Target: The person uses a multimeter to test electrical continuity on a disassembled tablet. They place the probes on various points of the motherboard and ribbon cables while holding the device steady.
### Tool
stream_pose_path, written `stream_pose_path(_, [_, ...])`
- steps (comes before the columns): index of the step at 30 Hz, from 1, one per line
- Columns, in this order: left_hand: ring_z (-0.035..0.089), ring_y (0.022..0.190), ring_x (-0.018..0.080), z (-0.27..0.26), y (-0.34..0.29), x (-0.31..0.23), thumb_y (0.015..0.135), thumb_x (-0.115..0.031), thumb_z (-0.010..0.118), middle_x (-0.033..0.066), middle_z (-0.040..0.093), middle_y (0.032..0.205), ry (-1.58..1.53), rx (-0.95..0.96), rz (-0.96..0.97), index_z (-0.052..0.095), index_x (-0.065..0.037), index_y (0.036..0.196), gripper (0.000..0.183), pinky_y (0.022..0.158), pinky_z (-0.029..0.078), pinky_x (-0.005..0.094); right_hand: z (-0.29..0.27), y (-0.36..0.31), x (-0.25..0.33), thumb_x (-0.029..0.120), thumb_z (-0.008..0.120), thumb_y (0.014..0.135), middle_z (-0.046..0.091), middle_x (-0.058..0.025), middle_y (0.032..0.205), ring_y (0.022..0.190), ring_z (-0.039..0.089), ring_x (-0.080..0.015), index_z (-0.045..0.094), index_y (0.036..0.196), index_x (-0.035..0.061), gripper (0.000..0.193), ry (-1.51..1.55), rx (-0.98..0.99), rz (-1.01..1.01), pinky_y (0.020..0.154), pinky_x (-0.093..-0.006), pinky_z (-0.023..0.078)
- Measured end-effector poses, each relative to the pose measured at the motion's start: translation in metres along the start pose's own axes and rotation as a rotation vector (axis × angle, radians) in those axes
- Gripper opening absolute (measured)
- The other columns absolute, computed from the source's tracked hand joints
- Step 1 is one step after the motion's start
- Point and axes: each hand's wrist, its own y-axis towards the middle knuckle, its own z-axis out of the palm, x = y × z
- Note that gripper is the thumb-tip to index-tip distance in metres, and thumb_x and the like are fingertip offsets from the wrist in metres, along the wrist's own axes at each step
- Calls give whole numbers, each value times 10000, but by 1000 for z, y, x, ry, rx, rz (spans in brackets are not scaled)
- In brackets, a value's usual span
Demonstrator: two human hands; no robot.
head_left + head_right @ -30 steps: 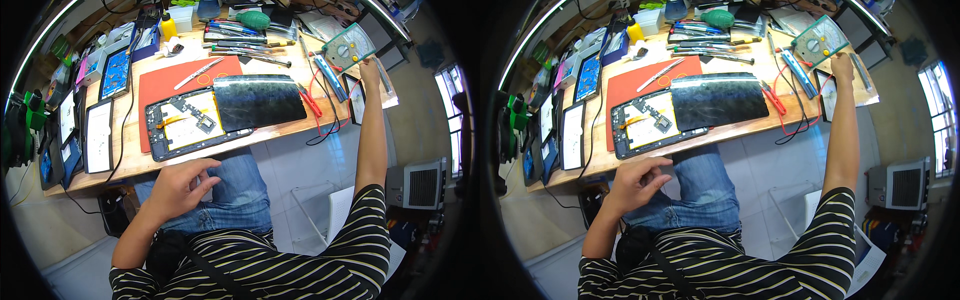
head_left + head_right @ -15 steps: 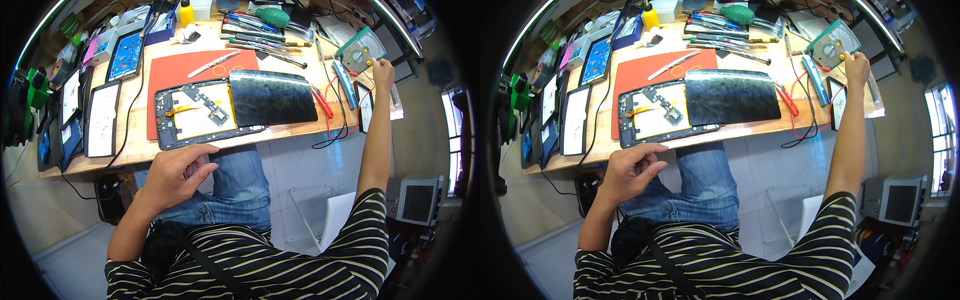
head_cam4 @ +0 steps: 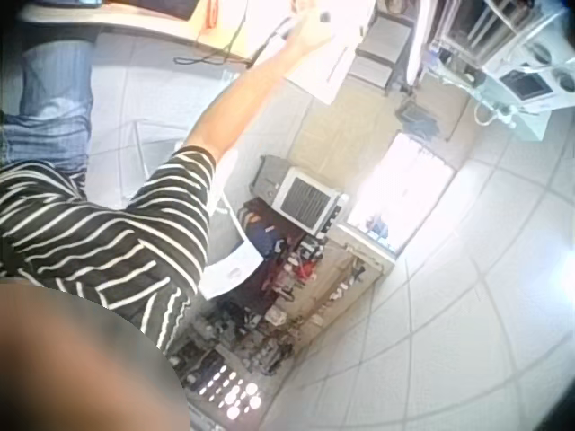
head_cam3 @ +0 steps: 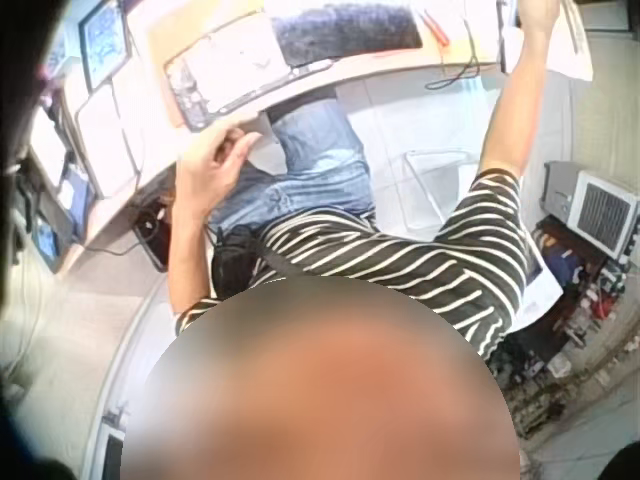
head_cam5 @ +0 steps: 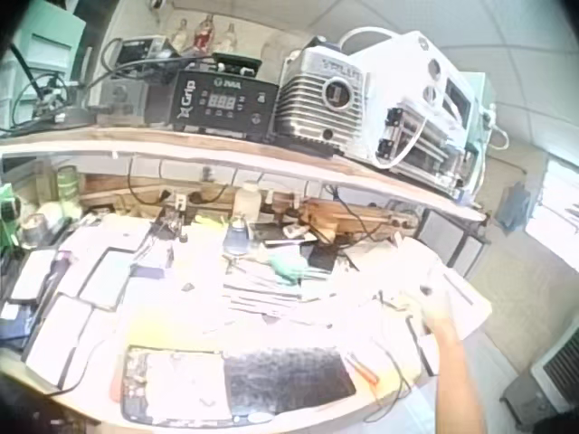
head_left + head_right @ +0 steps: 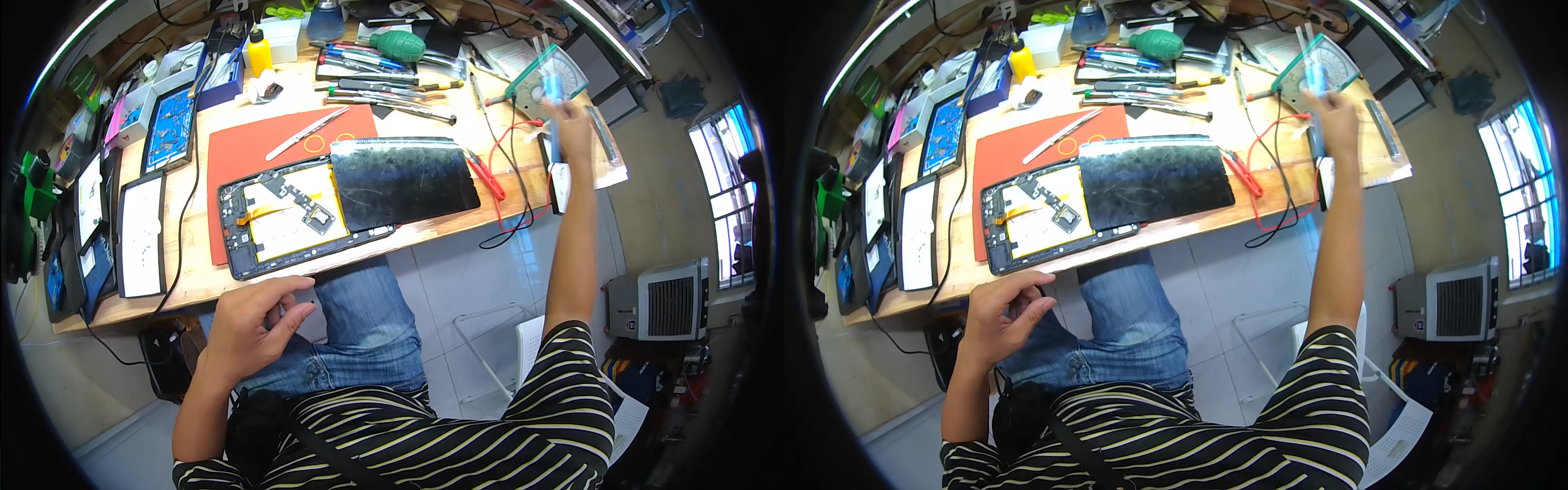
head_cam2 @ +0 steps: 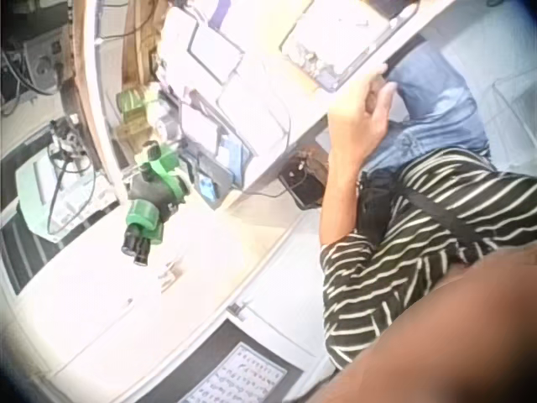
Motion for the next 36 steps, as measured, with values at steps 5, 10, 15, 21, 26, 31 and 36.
stream_pose_path(5, [506, 496, 104, -6, -6, 5, 800, -65, 777, 32, 620, 697, -7, 16, -51, 690, -51, 1093, 306, 481, 404, 242, -63, 40, -45, 391, 704, 893, 683, -61, 758, 625, 641, -141, 718, 861, -41, 434, 66, -370, 210, 619, -282, 495])
stream_pose_path(10, [517, 490, 101, -4, 3, 4, 803, -64, 774, 44, 631, 698, -56, 10, -36, 689, -41, 1082, 293, 469, 405, 242, -64, 56, -23, 232, 701, 921, 701, -69, 944, 832, 660, -123, 610, 1160, 1, 345, 234, -344, -179, 757, -256, 502])
stream_pose_path(15, [536, 510, 102, 3, 15, -7, 807, -62, 768, 41, 630, 697, -50, 60, -19, 689, -40, 1079, 285, 483, 424, 242, 4, 66, 71, 346, 735, 845, 717, -137, 880, 815, 689, -239, 641, 1127, 9, 449, -77, 101, -527, 732, -350, 507])
stream_pose_path(21, [574, 551, 91, -4, 4, -12, 788, -48, 779, 35, 642, 695, -4, 32, -1, 699, -31, 1062, 286, 514, 453, 224, 91, 118, 102, 352, 691, 819, 727, -192, 886, 872, 718, -303, 701, 987, -22, 409, -145, 257, 81, 830, -401, 531])
stream_pose_path(26, [574, 538, 112, -15, -5, -6, 792, -58, 777, 45, 647, 693, 6, 9, -60, 696, -26, 1053, 275, 505, 447, 243, 150, 139, 69, 295, 687, 810, 644, -261, 1189, 1165, 600, -384, 691, 1115, 7, 419, -233, 134, 206, 975, -424, 478])
stream_pose_path(31, [567, 535, 92, -19, -4, 0, 800, -65, 775, 39, 643, 681, 1, -28, -38, 701, -20, 1035, 251, 501, 444, 231, 172, 132, 65, 355, 719, 825, 638, -260, 1197, 1161, 602, -382, 686, 1133, 23, 454, -332, 189, 175, 966, -431, 485])
stream_pose_path(36, [574, 536, 93, -22, -1, -1, 800, -70, 778, 37, 639, 677, -15, -38, -28, 702, -23, 1034, 250, 498, 447, 230, 132, 111, 89, 419, 714, 802, 685, -250, 1077, 1074, 640, -401, 719, 1029, 14, 464, -367, 212, 32, 901, -454, 513])
